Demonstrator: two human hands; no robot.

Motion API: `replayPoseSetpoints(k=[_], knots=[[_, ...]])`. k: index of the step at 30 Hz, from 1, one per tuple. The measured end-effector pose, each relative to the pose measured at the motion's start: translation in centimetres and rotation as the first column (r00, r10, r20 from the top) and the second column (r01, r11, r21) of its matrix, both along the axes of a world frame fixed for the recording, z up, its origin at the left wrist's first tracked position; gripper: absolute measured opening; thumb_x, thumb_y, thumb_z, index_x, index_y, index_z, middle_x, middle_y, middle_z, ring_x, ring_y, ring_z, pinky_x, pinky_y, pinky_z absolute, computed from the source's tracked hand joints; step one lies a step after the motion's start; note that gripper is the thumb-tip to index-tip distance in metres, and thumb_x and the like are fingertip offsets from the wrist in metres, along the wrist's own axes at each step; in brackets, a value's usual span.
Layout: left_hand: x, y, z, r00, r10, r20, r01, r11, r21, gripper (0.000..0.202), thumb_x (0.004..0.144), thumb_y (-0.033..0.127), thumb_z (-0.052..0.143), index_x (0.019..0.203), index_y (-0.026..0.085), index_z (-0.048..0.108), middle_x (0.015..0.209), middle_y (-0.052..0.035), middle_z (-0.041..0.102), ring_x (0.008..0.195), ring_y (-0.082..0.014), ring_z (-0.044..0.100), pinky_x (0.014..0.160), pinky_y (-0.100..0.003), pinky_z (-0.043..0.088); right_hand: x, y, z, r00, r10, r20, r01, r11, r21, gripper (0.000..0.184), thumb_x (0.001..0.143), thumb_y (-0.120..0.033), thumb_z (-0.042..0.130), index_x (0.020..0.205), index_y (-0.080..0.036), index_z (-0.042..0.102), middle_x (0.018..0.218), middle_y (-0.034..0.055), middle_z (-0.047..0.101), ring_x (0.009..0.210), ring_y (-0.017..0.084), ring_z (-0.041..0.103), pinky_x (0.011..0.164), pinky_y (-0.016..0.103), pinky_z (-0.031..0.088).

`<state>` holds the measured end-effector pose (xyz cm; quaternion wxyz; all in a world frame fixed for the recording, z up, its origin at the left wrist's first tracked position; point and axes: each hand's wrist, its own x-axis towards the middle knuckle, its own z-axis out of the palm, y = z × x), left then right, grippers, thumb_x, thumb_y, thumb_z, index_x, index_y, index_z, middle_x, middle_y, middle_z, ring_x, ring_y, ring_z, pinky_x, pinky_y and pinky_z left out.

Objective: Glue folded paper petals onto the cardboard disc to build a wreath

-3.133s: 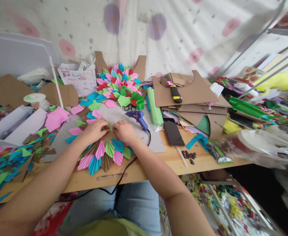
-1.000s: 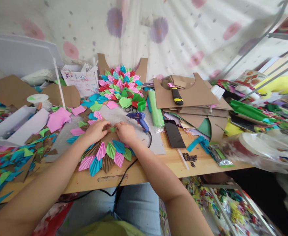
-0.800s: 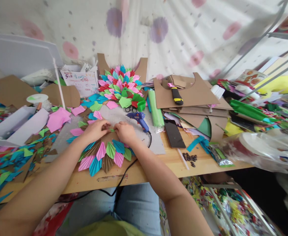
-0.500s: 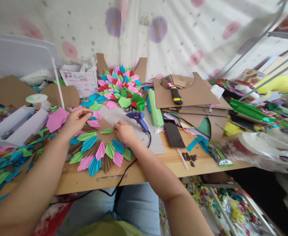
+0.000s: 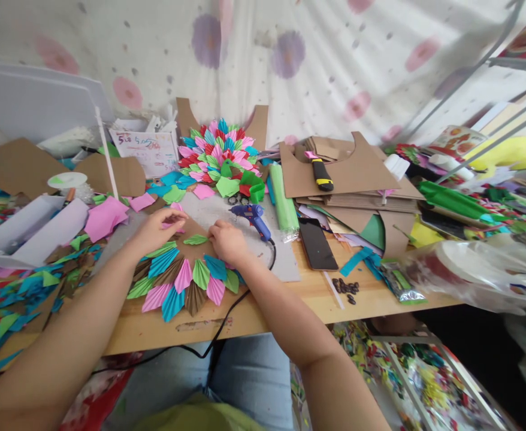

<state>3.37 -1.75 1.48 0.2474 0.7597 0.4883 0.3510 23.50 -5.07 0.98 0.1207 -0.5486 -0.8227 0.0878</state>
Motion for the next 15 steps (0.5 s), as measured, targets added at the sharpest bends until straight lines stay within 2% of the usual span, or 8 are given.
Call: replayPoseSetpoints(k=[4,9,11,15], knots=[[0.7,-0.3,0.0,0.988,-0.057,-0.144,0.067,0.996,0.065,0.021,0.079,0.030,0.051,0.090,0.017,0.063,0.095,-0.0055,0.065,0.091,-0.0183,0.059,0.087,-0.034,0.046,0.0,0.0,0.1,0.999,-0.025,-0.024,0.025,1.000,-0.007,0.020,0.087,-0.018,0.048,0.095,-0.018,0.066,0.101,0.0059,0.062,0.094,0.017,0.057,0.078,0.024,0.042],[0.8,-0.7,0.5,0.991,-0.018,-0.136,0.029,0.996,0.078,0.022,0.082,0.033,0.048,0.090,0.018,0.063,0.096,-0.0053,0.065,0.093,-0.0185,0.059,0.089,-0.034,0.045,0.3,0.1,0.1,0.993,-0.023,-0.113,0.027,0.999,0.031,0.020,0.087,-0.017,0.047,0.093,-0.018,0.066,0.100,0.0054,0.062,0.094,0.016,0.056,0.080,0.024,0.041],[1.1,-0.9,0.4,0.990,-0.031,-0.135,0.041,0.996,0.073,0.025,0.081,0.036,0.052,0.096,0.018,0.061,0.100,-0.0056,0.064,0.096,-0.0191,0.058,0.090,-0.034,0.045,0.4,0.2,0.0,0.988,-0.023,-0.150,0.032,0.998,0.057,0.020,0.088,-0.017,0.046,0.092,-0.018,0.066,0.099,0.0050,0.062,0.094,0.016,0.056,0.081,0.024,0.041],[2.0,-1.4,-0.4,0.970,-0.123,-0.212,0.144,0.986,0.087,0.046,0.075,0.038,0.063,0.115,0.019,0.052,0.115,-0.0078,0.058,0.108,-0.0212,0.053,0.095,-0.036,0.043,0.4,0.1,0.0,0.983,-0.025,-0.182,0.040,0.996,0.077,0.021,0.088,-0.017,0.046,0.093,-0.018,0.066,0.100,0.0049,0.061,0.093,0.016,0.056,0.079,0.025,0.041]])
